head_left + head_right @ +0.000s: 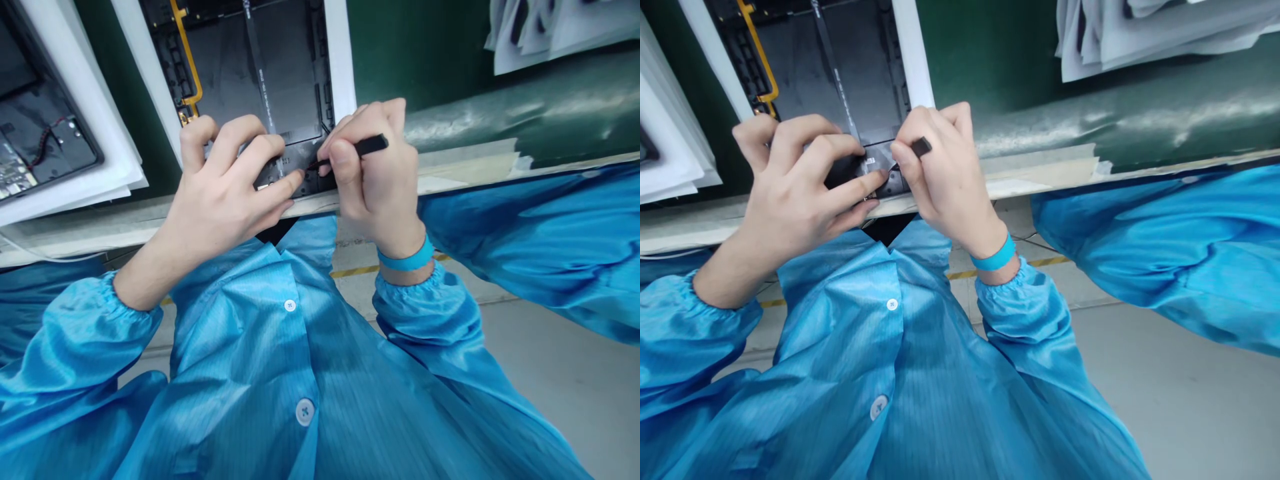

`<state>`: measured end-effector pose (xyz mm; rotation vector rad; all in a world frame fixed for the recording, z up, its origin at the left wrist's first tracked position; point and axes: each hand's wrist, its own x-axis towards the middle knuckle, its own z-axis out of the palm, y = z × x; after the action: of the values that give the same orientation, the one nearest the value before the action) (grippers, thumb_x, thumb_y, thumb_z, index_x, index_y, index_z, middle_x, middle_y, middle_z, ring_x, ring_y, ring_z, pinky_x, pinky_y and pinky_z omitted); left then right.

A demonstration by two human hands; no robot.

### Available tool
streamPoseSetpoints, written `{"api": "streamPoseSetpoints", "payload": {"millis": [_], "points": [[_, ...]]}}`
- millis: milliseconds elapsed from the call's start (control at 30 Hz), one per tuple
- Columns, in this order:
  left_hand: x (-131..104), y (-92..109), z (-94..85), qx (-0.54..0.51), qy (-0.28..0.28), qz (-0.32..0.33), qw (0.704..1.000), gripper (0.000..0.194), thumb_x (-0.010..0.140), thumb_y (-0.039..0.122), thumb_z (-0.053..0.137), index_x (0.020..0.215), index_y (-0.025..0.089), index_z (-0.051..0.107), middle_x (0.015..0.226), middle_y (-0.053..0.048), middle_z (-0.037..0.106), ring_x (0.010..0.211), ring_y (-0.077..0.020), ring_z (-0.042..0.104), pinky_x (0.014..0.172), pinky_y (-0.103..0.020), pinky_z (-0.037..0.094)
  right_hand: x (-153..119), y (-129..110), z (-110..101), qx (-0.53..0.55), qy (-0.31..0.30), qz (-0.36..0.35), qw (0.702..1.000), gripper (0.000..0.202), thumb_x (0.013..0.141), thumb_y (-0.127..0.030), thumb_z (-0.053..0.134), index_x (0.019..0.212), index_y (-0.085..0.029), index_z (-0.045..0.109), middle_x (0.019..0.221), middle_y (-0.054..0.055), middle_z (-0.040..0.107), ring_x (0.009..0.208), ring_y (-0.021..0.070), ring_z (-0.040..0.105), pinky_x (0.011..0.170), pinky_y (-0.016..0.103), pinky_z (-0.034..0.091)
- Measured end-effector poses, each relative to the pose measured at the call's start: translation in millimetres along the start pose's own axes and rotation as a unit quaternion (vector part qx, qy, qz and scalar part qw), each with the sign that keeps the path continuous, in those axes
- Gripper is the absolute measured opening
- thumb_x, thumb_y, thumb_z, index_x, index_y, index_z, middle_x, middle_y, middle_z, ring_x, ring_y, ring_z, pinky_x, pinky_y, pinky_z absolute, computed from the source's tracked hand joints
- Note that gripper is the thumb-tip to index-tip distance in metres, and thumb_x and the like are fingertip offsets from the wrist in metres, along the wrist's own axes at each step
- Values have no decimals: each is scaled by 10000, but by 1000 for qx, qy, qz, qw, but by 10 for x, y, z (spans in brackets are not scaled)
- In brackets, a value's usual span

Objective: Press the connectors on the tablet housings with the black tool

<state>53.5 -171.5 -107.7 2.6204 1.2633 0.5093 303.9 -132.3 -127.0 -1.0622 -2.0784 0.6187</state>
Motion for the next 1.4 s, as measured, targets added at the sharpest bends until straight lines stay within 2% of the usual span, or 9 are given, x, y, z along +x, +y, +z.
{"api": "streamPoseSetpoints", "payload": {"millis": [233,333,467,600,800,900,1067,1233,1400], "points": [[-12,-13,1,11,7,9,1000,321,1138,331,675,1450,387,727,1493,-144,726,1466,-452,618,1148,-749,446,-22,24,40,37,26,-1,999,304,1173,-513,385,963,-382,561,932,29,722,848,310,659,892,542,544],[-11,-13,2,15,6,14,1000,318,1142,329,671,1452,383,722,1504,-147,722,1470,-451,619,1143,-748,454,-30,16,26,51,32,3,998,269,1164,-489,415,974,-397,581,925,17,713,827,312,659,920,542,525],[-8,-3,3,4,6,1,1000,313,1133,330,683,1437,386,735,1498,-140,714,1472,-447,612,1172,-756,441,-44,-1,9,72,20,34,997,304,1152,-533,429,962,-407,629,958,29,717,902,339,654,976,546,502],[-8,0,20,-12,4,-5,1000,313,1132,341,688,1437,388,740,1490,-135,717,1486,-441,600,1196,-751,435,-47,14,18,67,13,31,997,317,1155,-555,437,965,-388,628,974,31,713,927,324,651,988,532,495],[-12,0,36,-8,18,-1,1000,288,1154,365,662,1429,373,746,1478,-143,727,1488,-446,604,1181,-745,436,-2,63,61,13,-34,16,999,476,1130,-705,338,916,-375,607,931,30,717,895,322,627,1032,577,494],[-13,-5,26,-13,12,-3,1000,296,1142,359,686,1431,373,749,1501,-150,721,1490,-457,605,1188,-759,430,-6,56,56,8,-27,2,1000,468,1143,-683,331,916,-378,603,924,24,723,881,314,640,973,566,526],[-11,-7,16,-16,4,-9,1000,309,1132,329,690,1428,395,744,1504,-134,723,1495,-443,598,1194,-751,428,-48,29,30,85,-13,74,994,425,1145,-662,326,1000,-432,652,1030,42,729,973,341,653,947,552,549],[0,13,-6,-31,-2,-24,999,311,1116,316,709,1409,410,758,1512,-127,719,1505,-448,596,1212,-774,412,-35,27,39,63,1,26,998,342,1160,-586,371,980,-381,577,988,38,682,831,301,638,862,540,564],[4,10,-17,-32,-7,-23,999,316,1117,335,710,1420,410,758,1514,-132,717,1504,-460,595,1210,-792,418,-14,13,50,50,-6,37,998,340,1151,-578,394,981,-397,626,1006,41,704,940,334,658,985,556,527]]}}
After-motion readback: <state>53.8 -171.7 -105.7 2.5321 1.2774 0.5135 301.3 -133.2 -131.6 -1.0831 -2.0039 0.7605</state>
